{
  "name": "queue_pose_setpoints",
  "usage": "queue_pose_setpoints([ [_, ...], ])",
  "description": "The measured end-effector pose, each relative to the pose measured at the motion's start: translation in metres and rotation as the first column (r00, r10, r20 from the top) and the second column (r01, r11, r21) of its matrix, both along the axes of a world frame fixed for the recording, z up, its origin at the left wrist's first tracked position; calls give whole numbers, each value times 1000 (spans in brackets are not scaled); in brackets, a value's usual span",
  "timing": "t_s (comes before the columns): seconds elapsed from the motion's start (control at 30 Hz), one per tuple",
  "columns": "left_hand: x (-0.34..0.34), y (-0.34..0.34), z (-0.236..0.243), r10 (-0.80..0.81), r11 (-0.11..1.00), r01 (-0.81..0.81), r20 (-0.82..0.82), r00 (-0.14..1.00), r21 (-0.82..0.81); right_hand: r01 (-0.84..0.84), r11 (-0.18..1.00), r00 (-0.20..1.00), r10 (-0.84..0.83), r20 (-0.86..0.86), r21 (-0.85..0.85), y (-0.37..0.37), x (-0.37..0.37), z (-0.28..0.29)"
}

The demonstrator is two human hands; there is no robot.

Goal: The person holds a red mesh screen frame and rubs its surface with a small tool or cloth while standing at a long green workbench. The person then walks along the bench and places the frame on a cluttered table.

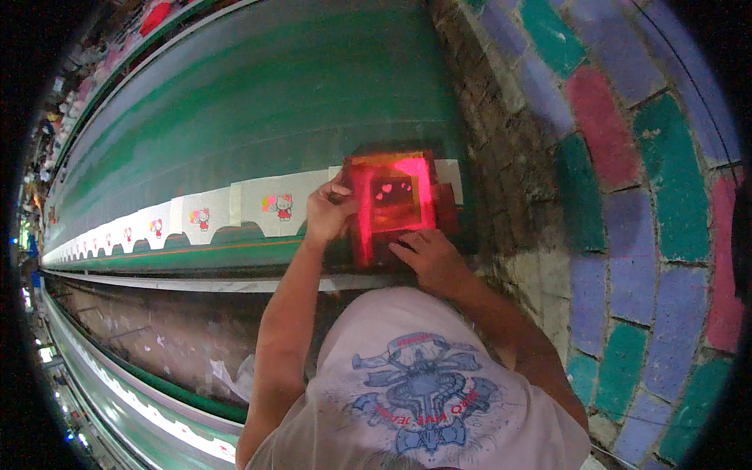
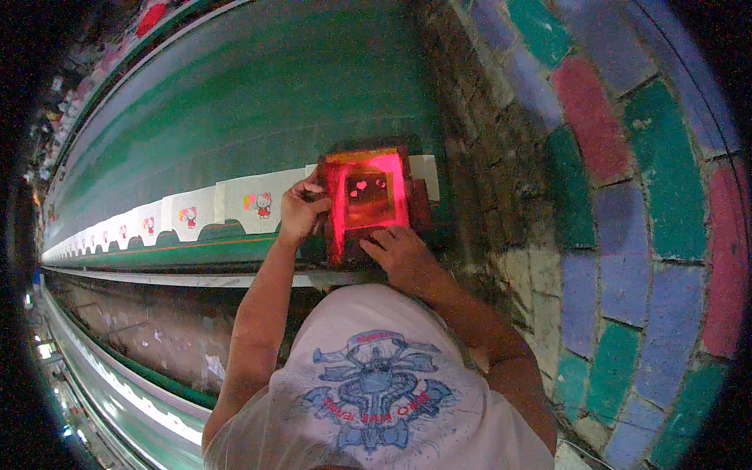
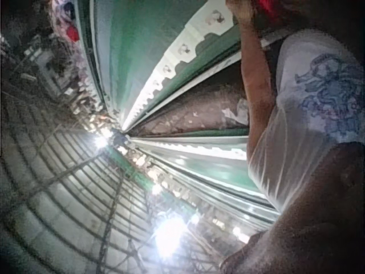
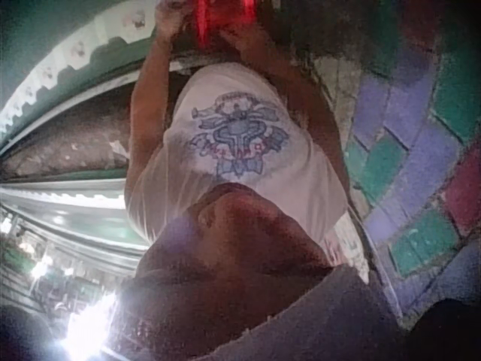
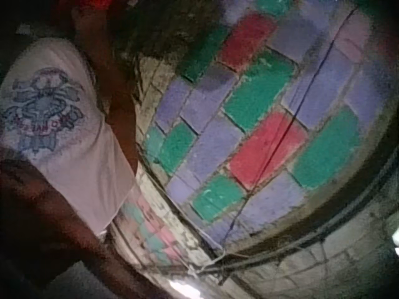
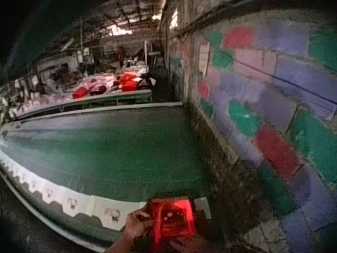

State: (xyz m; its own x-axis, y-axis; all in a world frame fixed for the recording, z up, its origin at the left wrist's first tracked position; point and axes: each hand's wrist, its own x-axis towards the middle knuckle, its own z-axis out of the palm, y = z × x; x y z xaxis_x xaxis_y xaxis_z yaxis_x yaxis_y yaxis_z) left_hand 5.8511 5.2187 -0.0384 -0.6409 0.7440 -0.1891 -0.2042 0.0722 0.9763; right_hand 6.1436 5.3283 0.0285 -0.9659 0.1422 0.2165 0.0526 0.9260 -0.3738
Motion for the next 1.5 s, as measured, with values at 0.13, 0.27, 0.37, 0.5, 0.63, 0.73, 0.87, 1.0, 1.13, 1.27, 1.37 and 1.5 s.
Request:
queue_pose_setpoints([
  [0.13, -3, 1, -16, 8, 987, 16, -147, 989, 158, -22, 997, 1000, 23, 11, -79, -2, 5, 8],
  [0.27, 13, -4, 24, 15, 995, -7, -83, 996, 98, 78, 987, 968, -109, -228, -143, 10, 22, 1],
  [0.37, 12, -18, 39, 72, 994, -60, -131, 989, 96, 227, 953, 874, -290, -389, -202, 22, 22, 7],
  [0.5, 10, -49, 69, 201, 978, -183, -217, 955, 101, 290, 957, 894, -267, -360, 9, 32, 9, 40],
  [0.63, 19, -81, 116, 354, 929, -317, -204, 913, 190, 8, 991, 983, 16, -183, 131, 20, -51, 90],
  [0.73, 22, -113, 129, 443, 893, -386, -307, 842, 229, -156, 973, 980, 175, -100, 172, -7, -104, 108],
  [0.87, 22, -168, 134, 544, 839, -489, -354, 761, 239, -290, 927, 945, 317, -84, 237, -52, -166, 114],
  [1.0, 11, -230, 125, 611, 776, -598, -474, 635, 199, -401, 843, 910, 411, 51, 359, -100, -214, 112],
  [1.13, -11, -283, 130, 669, 707, -677, -504, 546, 206, -452, 800, 838, 532, -118, 395, -143, -251, 122],
  [1.27, -28, -368, 133, 779, 564, -795, -463, 423, 223, -550, 777, 739, 623, -256, 305, -196, -294, 145],
  [1.37, -52, -437, 115, 850, 463, -822, -429, 306, 332, -548, 814, 726, 578, -372, 194, -231, -335, 145],
  [1.5, -77, -516, 122, 952, 307, -798, -180, 249, 519, -553, 814, 801, 461, -382, -177, -289, -393, 121],
])
